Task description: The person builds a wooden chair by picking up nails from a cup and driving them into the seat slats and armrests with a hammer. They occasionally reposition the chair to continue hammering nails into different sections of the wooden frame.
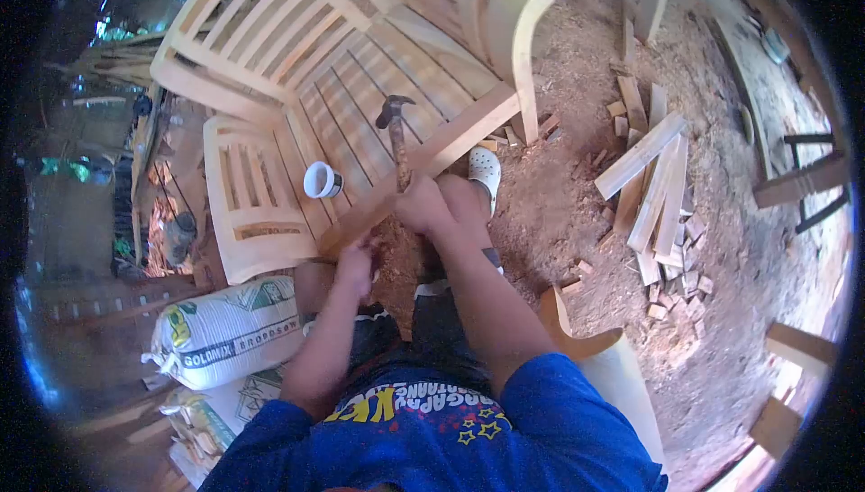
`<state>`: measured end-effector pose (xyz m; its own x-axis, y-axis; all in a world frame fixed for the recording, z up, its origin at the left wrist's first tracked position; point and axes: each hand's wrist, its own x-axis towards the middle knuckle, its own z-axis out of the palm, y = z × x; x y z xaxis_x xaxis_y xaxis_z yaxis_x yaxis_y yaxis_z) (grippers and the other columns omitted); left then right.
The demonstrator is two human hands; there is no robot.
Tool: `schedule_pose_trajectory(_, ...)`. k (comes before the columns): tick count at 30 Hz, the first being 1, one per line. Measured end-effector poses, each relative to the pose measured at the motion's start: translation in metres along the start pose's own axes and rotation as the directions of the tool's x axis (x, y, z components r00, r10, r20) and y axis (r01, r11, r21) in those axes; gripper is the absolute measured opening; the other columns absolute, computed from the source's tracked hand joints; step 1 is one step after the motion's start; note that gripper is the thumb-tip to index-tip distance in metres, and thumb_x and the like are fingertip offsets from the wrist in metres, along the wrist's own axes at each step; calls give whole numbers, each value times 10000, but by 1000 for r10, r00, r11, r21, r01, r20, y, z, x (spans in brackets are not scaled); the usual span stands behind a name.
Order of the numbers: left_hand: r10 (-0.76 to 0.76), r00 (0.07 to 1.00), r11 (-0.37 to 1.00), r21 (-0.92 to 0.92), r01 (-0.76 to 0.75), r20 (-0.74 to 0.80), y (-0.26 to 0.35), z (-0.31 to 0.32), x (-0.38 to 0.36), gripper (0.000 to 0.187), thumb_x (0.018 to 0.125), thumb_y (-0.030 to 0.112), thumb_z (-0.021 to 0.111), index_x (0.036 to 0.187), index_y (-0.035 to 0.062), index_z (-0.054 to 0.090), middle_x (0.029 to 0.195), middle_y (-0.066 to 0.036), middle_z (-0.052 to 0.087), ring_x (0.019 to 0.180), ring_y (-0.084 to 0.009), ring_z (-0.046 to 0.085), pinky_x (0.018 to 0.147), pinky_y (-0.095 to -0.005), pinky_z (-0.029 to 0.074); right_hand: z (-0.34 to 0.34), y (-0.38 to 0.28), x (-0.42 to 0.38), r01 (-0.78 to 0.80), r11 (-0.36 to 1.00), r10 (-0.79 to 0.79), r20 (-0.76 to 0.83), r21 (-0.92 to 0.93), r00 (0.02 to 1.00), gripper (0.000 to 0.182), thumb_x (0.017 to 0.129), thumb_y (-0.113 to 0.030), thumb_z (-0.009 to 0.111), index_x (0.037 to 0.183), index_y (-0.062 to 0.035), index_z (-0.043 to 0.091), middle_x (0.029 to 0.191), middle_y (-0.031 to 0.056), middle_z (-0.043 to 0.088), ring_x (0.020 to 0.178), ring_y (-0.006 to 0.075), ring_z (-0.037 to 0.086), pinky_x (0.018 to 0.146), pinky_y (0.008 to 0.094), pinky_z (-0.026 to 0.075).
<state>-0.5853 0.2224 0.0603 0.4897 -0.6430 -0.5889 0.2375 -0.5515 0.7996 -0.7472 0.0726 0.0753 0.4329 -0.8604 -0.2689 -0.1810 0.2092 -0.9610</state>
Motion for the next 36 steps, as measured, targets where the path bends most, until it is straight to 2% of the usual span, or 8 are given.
schedule_pose_trajectory(2, -114, 991, 993, -10, 115, 73, -11, 15, -13, 252, 1044, 118, 597, 1288, 85, 653, 964, -20, 687, 780, -140, 660, 669, -290, 539, -3, -1, 0, -16, 1000, 17, -31, 16, 999, 294, 831, -197, 748, 960, 49, 650, 738, 117, 678, 646, 203, 668, 622, 367, 546)
schedule_pose_trajectory(5, -96, 991, 971, 230, 71, 98, 16, 42, -22, 191, 1066, 121, 545, 1214, 89, 661, 960, -24, 689, 787, -165, 670, 693, -319, 559, -18, -15, -9, -86, 985, 88, -3, 152, 996, 398, 799, -291, 763, 900, 88, 696, 834, 290, 717, 853, 387, 747, 790, 460, 586)
schedule_pose_trajectory(20, 338, 931, 909, 210, -360, 136, 69, 58, 51, 212, 1097, 158, 525, 1258, 51, 611, 1016, -58, 711, 810, -107, 657, 725, -267, 532, -41, -35, -15, -99, 967, 100, 7, 233, 995, 225, 875, -182, 761, 876, 28, 679, 700, 90, 690, 597, 157, 669, 544, 319, 516)
schedule_pose_trajectory(23, 321, 936, 917, 202, -345, 142, 89, 76, 84, 207, 1096, 157, 524, 1244, 38, 608, 1008, -59, 707, 796, -100, 642, 710, -265, 522, -81, -88, -28, -189, 982, 189, -10, -10, 982, 221, 886, -178, 755, 928, 23, 673, 704, 72, 673, 611, 156, 650, 574, 327, 513)
schedule_pose_trajectory(27, 444, 889, 878, 142, -457, 113, 108, 101, 157, 168, 1077, 144, 537, 1188, 34, 597, 985, -81, 710, 763, -108, 642, 676, -278, 531, -98, -68, 23, -47, 985, 21, -155, -165, 988, 395, 881, -257, 728, 1100, 56, 631, 883, 267, 702, 818, 463, 690, 727, 443, 543)
schedule_pose_trajectory(33, 780, 624, 568, 363, -739, 51, 142, 154, 258, 152, 1037, 121, 562, 1158, 45, 615, 995, -154, 744, 865, -287, 730, 761, -394, 575, -137, -102, 72, 97, 993, -108, -173, -74, 979, 370, 934, -293, 727, 1026, 44, 604, 738, 189, 638, 701, 266, 660, 680, 430, 516)
schedule_pose_trajectory(34, 813, 574, 475, 464, -748, 93, 154, 162, 264, 151, 1033, 121, 565, 1151, 48, 622, 1006, -168, 748, 900, -322, 737, 779, -417, 578, -142, -96, 75, -63, 990, 37, -200, -129, 979, 375, 951, -307, 726, 1013, 45, 612, 700, 149, 605, 669, 180, 595, 652, 412, 506)
schedule_pose_trajectory(36, 821, 557, 425, 521, -740, 121, 168, 181, 296, 152, 1027, 127, 569, 1144, 59, 640, 1030, -177, 747, 944, -361, 723, 806, -444, 571, -149, -61, 72, -83, 961, 5, -284, -262, 959, 352, 945, -293, 727, 988, 38, 615, 708, 158, 623, 656, 213, 619, 647, 416, 507)
